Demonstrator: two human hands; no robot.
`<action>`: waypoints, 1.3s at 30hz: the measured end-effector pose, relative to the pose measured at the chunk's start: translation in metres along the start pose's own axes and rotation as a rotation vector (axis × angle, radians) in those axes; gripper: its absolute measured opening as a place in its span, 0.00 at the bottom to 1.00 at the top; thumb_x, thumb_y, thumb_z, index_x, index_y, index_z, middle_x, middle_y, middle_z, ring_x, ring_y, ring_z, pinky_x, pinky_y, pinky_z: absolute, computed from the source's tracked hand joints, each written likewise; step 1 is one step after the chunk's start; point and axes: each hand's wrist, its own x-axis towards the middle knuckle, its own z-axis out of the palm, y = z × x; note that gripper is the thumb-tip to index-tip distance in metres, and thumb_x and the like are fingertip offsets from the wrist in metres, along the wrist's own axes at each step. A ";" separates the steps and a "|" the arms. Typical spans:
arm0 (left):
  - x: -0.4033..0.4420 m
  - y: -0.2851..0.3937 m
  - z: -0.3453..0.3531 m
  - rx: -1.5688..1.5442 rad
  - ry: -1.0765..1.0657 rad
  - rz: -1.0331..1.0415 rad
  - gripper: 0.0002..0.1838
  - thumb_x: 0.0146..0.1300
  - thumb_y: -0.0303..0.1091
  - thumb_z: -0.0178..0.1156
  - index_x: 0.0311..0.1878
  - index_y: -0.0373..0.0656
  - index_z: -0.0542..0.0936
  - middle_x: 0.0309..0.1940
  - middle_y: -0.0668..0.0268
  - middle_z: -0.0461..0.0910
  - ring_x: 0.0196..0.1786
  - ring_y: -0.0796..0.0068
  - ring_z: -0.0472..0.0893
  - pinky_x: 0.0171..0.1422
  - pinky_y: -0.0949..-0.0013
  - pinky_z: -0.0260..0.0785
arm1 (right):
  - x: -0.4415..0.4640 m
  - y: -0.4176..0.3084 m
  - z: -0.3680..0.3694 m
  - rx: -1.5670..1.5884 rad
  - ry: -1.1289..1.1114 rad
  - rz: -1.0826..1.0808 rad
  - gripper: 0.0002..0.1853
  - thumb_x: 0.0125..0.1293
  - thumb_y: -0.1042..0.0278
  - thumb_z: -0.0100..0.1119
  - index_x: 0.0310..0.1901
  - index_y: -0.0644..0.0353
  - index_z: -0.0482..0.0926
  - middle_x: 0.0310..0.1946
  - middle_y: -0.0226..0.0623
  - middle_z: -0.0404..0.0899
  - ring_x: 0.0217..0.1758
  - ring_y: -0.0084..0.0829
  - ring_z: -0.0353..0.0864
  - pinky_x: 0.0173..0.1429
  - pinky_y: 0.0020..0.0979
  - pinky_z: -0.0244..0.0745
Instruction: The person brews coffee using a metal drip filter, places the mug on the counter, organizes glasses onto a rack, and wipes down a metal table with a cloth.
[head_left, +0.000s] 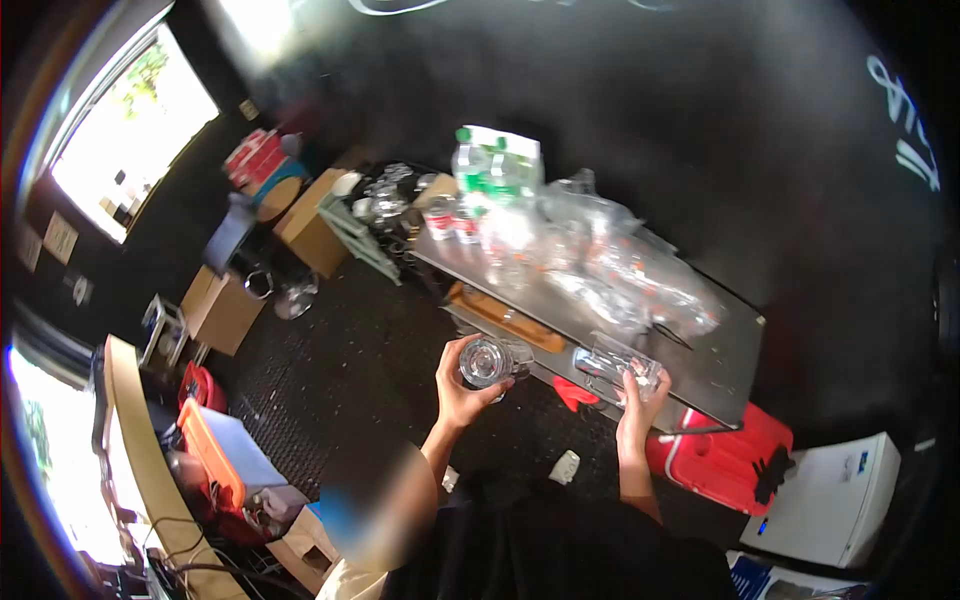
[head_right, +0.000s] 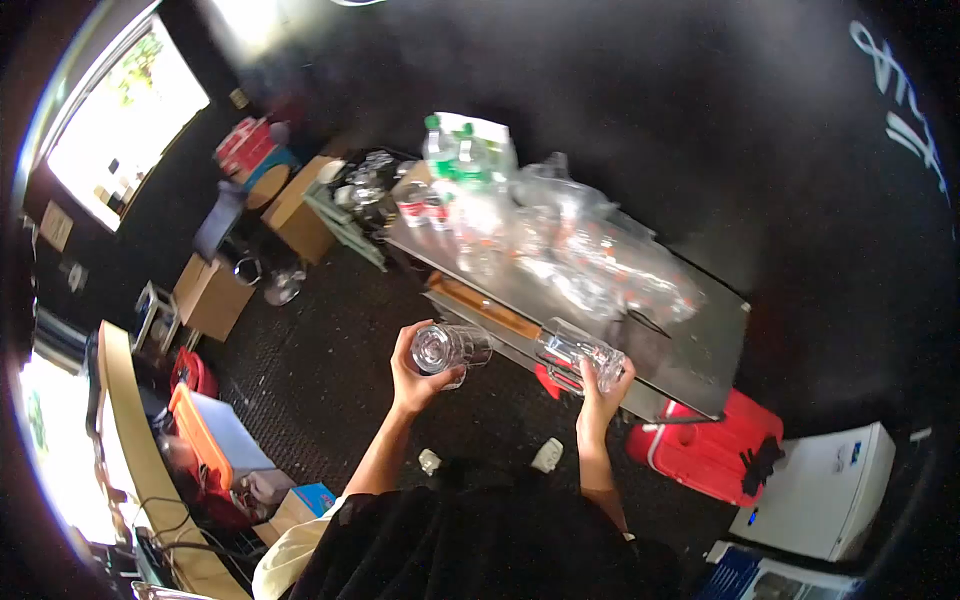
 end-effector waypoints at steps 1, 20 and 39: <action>0.002 0.001 -0.028 0.010 0.029 0.008 0.39 0.35 0.30 0.79 0.55 0.34 0.74 0.49 0.62 0.73 0.53 0.69 0.76 0.60 0.66 0.68 | -0.011 0.005 0.030 0.007 -0.031 0.003 0.33 0.57 0.74 0.69 0.60 0.59 0.60 0.51 0.37 0.72 0.53 0.27 0.74 0.57 0.30 0.71; 0.079 -0.068 -0.342 0.137 0.397 -0.021 0.40 0.36 0.27 0.78 0.58 0.36 0.73 0.49 0.65 0.71 0.52 0.72 0.75 0.60 0.67 0.68 | -0.121 0.117 0.402 -0.017 -0.557 -0.086 0.34 0.54 0.74 0.71 0.58 0.60 0.59 0.47 0.35 0.71 0.49 0.25 0.73 0.56 0.29 0.70; 0.340 -0.170 -0.404 0.232 0.260 -0.065 0.39 0.37 0.28 0.78 0.57 0.37 0.73 0.49 0.65 0.72 0.51 0.72 0.76 0.55 0.68 0.72 | 0.000 0.205 0.596 0.037 -0.496 0.037 0.36 0.53 0.76 0.71 0.61 0.58 0.61 0.49 0.38 0.73 0.50 0.27 0.75 0.57 0.30 0.72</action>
